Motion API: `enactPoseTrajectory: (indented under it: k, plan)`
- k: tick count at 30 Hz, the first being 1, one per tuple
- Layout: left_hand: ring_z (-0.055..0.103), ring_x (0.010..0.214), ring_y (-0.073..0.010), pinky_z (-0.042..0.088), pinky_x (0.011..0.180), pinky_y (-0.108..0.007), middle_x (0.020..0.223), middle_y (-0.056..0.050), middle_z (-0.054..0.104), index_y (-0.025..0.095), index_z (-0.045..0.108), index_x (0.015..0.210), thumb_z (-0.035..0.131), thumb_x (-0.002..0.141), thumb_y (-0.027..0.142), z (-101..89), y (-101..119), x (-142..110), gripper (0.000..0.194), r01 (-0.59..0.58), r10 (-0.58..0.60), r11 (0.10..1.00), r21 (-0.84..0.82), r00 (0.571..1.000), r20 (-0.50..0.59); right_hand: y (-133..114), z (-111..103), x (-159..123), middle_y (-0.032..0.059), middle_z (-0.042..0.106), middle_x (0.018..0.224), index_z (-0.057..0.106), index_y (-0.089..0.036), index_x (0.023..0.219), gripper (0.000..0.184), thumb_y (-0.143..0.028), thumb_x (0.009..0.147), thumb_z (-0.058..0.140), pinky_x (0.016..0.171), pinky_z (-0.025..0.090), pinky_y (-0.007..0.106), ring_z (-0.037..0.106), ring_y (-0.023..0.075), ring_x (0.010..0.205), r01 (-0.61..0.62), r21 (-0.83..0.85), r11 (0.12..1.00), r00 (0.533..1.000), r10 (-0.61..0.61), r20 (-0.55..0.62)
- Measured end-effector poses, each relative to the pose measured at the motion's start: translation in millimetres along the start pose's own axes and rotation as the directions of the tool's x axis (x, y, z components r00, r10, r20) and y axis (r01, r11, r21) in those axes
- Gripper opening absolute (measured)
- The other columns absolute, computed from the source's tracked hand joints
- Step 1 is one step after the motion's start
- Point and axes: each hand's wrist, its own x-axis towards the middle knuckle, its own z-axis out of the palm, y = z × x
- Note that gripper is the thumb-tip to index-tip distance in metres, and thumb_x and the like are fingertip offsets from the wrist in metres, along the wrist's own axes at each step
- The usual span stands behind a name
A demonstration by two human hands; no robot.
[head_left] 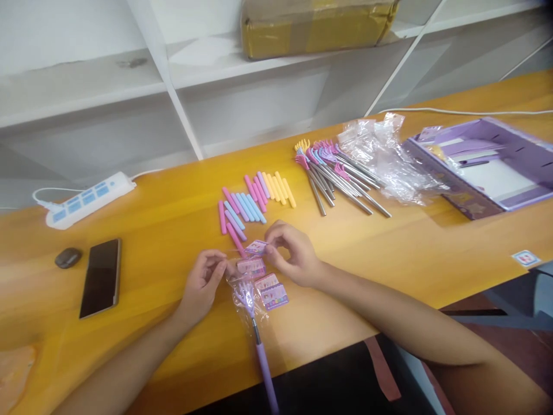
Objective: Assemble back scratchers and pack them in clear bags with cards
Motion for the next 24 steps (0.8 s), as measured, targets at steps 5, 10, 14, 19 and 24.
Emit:
enactPoseTrajectory:
  k: [5, 10, 14, 19, 24]
  plan:
    - [0.071, 0.078, -0.0194, 0.056, 0.075, -0.032, 0.082, -0.002, 0.072, 0.022, 0.064, 0.110, 0.073, 0.101, 0.042, -0.1, -2, 0, 0.024, -0.017, 0.018, 0.999, 0.029, 0.999, -0.034, 5, 7, -2, 0.0036, 0.061, 0.096, 0.058, -0.020, 0.104, 0.002, -0.022, 0.105, 0.059, 0.071, 0.057, 0.026, 0.063, 0.0121, 0.082, 0.060, 0.058, 0.996, 0.991, -0.067, 0.119]
    - [0.073, 0.088, -0.0216, 0.058, 0.079, -0.034, 0.094, -0.006, 0.075, 0.021, 0.068, 0.107, 0.076, 0.098, 0.043, -2.0, -6, -2, 0.025, -0.019, 0.022, 0.999, 0.040, 0.996, -0.090, 9, 8, 0, 0.0042, 0.064, 0.099, 0.060, -0.021, 0.106, 0.003, -0.023, 0.107, 0.059, 0.078, 0.058, 0.030, 0.064, 0.0136, 0.087, 0.040, 0.018, 0.999, 0.987, -0.043, 0.157]
    - [0.073, 0.085, -0.0204, 0.059, 0.079, -0.033, 0.095, -0.007, 0.076, 0.020, 0.070, 0.104, 0.080, 0.095, 0.044, -2.1, -6, -2, 0.026, -0.029, 0.034, 0.999, 0.045, 0.992, -0.123, 12, 7, 1, 0.0079, 0.066, 0.111, 0.060, -0.021, 0.107, 0.004, -0.023, 0.108, 0.058, 0.090, 0.058, 0.034, 0.065, 0.0169, 0.104, 0.034, -0.032, 0.999, 0.986, -0.028, 0.164]
    - [0.076, 0.078, -0.0202, 0.061, 0.076, -0.034, 0.095, -0.006, 0.078, 0.021, 0.067, 0.106, 0.078, 0.096, 0.046, 1.2, 0, -1, 0.029, 0.020, -0.020, 1.000, 0.000, 0.998, -0.062, 16, 11, -3, 0.0066, 0.073, 0.109, 0.058, -0.020, 0.111, 0.007, -0.026, 0.111, 0.054, 0.084, 0.059, 0.031, 0.072, 0.0149, 0.096, -0.081, 0.013, 0.997, 0.981, 0.077, 0.181]
    - [0.077, 0.083, -0.0210, 0.060, 0.078, -0.032, 0.094, -0.006, 0.078, 0.021, 0.069, 0.106, 0.076, 0.098, 0.046, -0.2, -2, -2, 0.028, 0.025, -0.022, 0.999, 0.041, 0.998, -0.058, 15, 12, -6, 0.0036, 0.075, 0.100, 0.060, -0.020, 0.111, 0.009, -0.029, 0.110, 0.057, 0.083, 0.062, 0.028, 0.075, 0.0133, 0.091, -0.111, 0.061, 0.992, 0.980, 0.098, 0.176]
